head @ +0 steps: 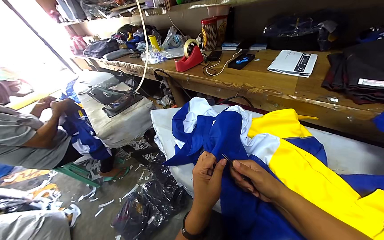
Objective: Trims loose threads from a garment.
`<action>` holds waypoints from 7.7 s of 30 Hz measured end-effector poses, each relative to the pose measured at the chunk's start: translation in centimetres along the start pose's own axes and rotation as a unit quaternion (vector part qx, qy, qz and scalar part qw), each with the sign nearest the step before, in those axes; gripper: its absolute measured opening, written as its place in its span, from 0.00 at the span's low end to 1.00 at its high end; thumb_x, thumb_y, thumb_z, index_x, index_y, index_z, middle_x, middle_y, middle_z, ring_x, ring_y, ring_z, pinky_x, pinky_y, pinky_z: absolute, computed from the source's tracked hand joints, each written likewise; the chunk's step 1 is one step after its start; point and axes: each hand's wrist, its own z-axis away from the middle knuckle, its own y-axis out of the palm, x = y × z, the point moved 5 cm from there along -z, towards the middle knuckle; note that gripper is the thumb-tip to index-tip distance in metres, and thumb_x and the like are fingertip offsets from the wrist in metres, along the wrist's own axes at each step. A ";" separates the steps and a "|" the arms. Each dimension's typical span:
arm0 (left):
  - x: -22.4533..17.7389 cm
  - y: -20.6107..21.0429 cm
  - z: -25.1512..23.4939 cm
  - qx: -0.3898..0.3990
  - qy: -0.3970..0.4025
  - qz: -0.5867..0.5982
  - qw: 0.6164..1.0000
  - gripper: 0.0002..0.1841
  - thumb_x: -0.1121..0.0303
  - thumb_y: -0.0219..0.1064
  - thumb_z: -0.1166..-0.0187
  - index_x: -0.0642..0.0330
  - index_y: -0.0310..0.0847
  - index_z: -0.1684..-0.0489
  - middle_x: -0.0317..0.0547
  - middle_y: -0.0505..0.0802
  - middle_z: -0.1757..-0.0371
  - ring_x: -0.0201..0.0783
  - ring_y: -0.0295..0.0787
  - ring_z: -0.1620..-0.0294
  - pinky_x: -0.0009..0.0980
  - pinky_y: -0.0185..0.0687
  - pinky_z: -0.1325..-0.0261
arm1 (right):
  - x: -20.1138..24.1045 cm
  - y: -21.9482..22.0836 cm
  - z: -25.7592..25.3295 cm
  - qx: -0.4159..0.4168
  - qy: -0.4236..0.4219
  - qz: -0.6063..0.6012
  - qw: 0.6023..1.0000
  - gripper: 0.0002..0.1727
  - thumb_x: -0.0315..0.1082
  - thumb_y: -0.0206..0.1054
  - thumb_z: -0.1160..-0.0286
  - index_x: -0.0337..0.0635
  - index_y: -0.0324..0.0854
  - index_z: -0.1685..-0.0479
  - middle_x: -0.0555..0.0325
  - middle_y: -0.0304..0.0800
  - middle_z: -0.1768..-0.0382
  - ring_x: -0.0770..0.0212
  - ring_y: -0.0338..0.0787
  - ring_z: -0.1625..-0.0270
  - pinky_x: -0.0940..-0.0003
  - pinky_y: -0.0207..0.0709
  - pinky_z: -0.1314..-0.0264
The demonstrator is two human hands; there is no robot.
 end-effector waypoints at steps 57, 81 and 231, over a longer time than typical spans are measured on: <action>0.5 0.7 0.3 0.054 -0.083 0.184 0.978 0.06 0.74 0.67 0.20 0.63 0.91 0.63 0.36 0.94 0.54 0.24 0.87 0.48 0.24 0.83 0.41 | 0.0 0.3 0.1 -0.015 0.020 -0.053 0.998 0.26 0.50 0.52 0.08 0.53 0.75 0.81 0.77 0.64 0.90 0.83 0.64 0.90 0.88 0.56 0.89; -0.8 -0.1 -1.3 0.035 -0.170 0.205 0.963 0.06 0.76 0.66 0.19 0.64 0.90 0.63 0.38 0.94 0.66 0.25 0.89 0.66 0.22 0.86 0.58 | 6.2 -0.6 -1.5 -0.168 -0.097 0.233 0.953 0.11 0.31 0.67 0.20 0.48 0.77 0.73 0.72 0.73 0.82 0.81 0.69 0.82 0.85 0.62 0.78; -1.0 1.4 -0.8 -0.031 -0.393 0.408 0.823 0.13 0.80 0.53 0.13 0.67 0.84 0.65 0.47 0.92 0.68 0.32 0.92 0.67 0.26 0.90 0.52 | 9.6 -1.9 3.2 -0.252 -0.236 0.608 0.715 0.18 0.53 0.71 0.31 0.53 0.94 0.54 0.73 0.91 0.62 0.74 0.84 0.65 0.65 0.75 0.60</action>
